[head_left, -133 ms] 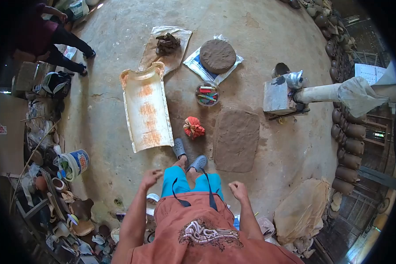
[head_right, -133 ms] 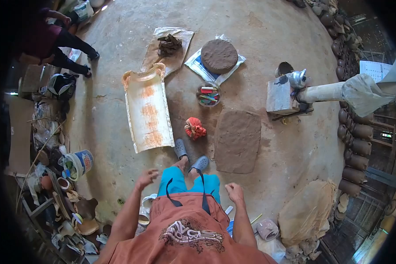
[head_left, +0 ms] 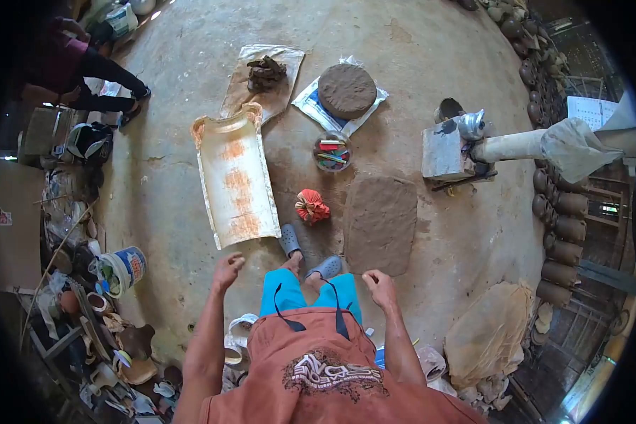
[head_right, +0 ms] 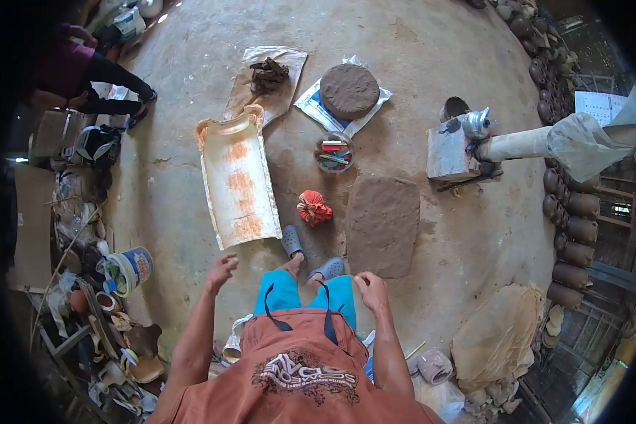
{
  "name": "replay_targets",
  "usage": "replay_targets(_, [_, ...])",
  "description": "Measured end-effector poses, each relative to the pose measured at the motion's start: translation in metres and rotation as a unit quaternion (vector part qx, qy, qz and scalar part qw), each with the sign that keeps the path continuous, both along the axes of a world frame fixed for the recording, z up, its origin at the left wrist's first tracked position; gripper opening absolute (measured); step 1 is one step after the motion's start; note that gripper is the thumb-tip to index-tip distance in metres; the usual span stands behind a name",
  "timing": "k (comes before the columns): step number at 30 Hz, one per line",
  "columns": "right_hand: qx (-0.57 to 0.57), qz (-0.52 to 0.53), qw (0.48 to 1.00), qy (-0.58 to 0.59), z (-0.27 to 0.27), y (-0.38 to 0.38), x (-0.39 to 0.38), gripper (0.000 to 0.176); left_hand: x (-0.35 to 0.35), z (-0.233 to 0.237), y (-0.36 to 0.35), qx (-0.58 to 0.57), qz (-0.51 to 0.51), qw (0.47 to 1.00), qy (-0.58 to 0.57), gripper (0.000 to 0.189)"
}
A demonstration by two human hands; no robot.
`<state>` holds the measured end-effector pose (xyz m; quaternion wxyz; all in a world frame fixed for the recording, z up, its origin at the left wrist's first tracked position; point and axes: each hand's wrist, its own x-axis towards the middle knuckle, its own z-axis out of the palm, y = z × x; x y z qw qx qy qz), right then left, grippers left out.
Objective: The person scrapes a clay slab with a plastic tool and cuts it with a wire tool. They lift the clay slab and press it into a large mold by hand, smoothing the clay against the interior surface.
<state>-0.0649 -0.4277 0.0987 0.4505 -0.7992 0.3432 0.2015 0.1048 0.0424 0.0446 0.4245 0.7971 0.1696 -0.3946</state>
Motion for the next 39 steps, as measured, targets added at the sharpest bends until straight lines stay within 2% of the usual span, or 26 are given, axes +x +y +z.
replay_targets(2, [-0.021, -0.007, 1.0, -0.011, 0.032, -0.012, -0.014, 0.034, -0.017, 0.024, -0.035, -0.045, 0.089, 0.995, -0.006, 0.047])
replay_targets(5, [0.016, 0.032, 0.999, -0.03, 0.029, 0.001, -0.013, 0.033, -0.016, 0.032, -0.048, -0.076, 0.114, 0.99, -0.017, 0.046])
replay_targets(7, [0.037, 0.071, 0.997, 0.0, 0.021, -0.002, -0.029, 0.033, -0.034, 0.018, -0.065, -0.074, 0.12, 0.99, -0.023, 0.046])
replay_targets(9, [0.026, 0.118, 0.993, 0.011, -0.006, -0.022, -0.039, 0.034, -0.051, -0.007, -0.091, -0.087, 0.046, 0.992, -0.077, 0.043])
replay_targets(11, [0.034, 0.118, 0.991, 0.05, -0.023, -0.011, -0.069, 0.035, -0.071, -0.011, -0.122, -0.073, 0.006, 0.995, -0.068, 0.042])
replay_targets(13, [0.012, 0.205, 0.964, 0.169, -0.03, -0.035, -0.063, 0.036, -0.084, -0.019, -0.173, -0.101, -0.049, 0.99, -0.087, 0.041])
replay_targets(14, [0.015, 0.197, 0.968, 0.158, -0.035, -0.04, -0.061, 0.037, -0.099, -0.024, -0.192, -0.124, -0.071, 0.985, -0.093, 0.041])
replay_targets(16, [0.013, 0.19, 0.969, 0.155, -0.044, -0.053, -0.052, 0.036, -0.113, -0.067, -0.223, -0.213, -0.203, 0.954, -0.061, 0.041])
replay_targets(18, [0.015, 0.171, 0.977, 0.125, -0.076, -0.055, -0.008, 0.035, -0.116, -0.112, -0.257, -0.223, -0.277, 0.934, -0.026, 0.041])
replay_targets(19, [-0.002, 0.159, 0.982, 0.104, -0.086, -0.054, 0.009, 0.033, -0.109, -0.126, -0.272, -0.222, -0.281, 0.934, -0.013, 0.041])
replay_targets(22, [-0.038, 0.16, 0.986, 0.01, -0.158, -0.059, 0.084, 0.026, -0.072, -0.172, -0.303, -0.211, -0.343, 0.913, 0.058, 0.041])
replay_targets(24, [-0.051, 0.181, 0.982, 0.0, -0.216, -0.062, 0.142, 0.026, -0.052, -0.207, -0.318, -0.134, -0.292, 0.947, 0.033, 0.041])
replay_targets(25, [-0.063, 0.199, 0.978, -0.018, -0.253, -0.066, 0.169, 0.026, -0.046, -0.225, -0.322, -0.136, -0.291, 0.946, 0.042, 0.041])
replay_targets(27, [-0.095, 0.234, 0.967, -0.026, -0.323, -0.074, 0.225, 0.025, -0.039, -0.257, -0.328, -0.119, -0.189, 0.975, -0.006, 0.037])
replay_targets(28, [-0.118, 0.249, 0.961, -0.016, -0.354, -0.081, 0.257, 0.024, -0.034, -0.272, -0.333, -0.121, -0.188, 0.975, 0.002, 0.037])
replay_targets(30, [-0.189, 0.299, 0.935, -0.004, -0.426, -0.096, 0.306, 0.023, -0.022, -0.298, -0.341, -0.157, -0.157, 0.973, -0.063, 0.037])
replay_targets(32, [-0.2, 0.301, 0.932, 0.016, -0.48, -0.111, 0.351, 0.024, -0.004, -0.311, -0.355, -0.154, -0.166, 0.973, -0.052, 0.037])
replay_targets(34, [-0.25, 0.316, 0.915, -0.024, -0.546, -0.129, 0.379, 0.027, 0.001, -0.329, -0.369, -0.152, -0.17, 0.972, -0.054, 0.036])
replay_targets(35, [-0.249, 0.315, 0.915, -0.027, -0.571, -0.132, 0.386, 0.027, -0.005, -0.338, -0.37, -0.16, -0.153, 0.973, -0.068, 0.036])
replay_targets(37, [-0.326, 0.314, 0.889, -0.066, -0.609, -0.136, 0.41, 0.025, -0.003, -0.363, -0.378, -0.166, -0.131, 0.973, -0.093, 0.035])
replay_targets(39, [-0.343, 0.32, 0.88, -0.072, -0.629, -0.141, 0.423, 0.023, -0.02, -0.368, -0.382, -0.103, -0.177, 0.978, -0.024, 0.033])
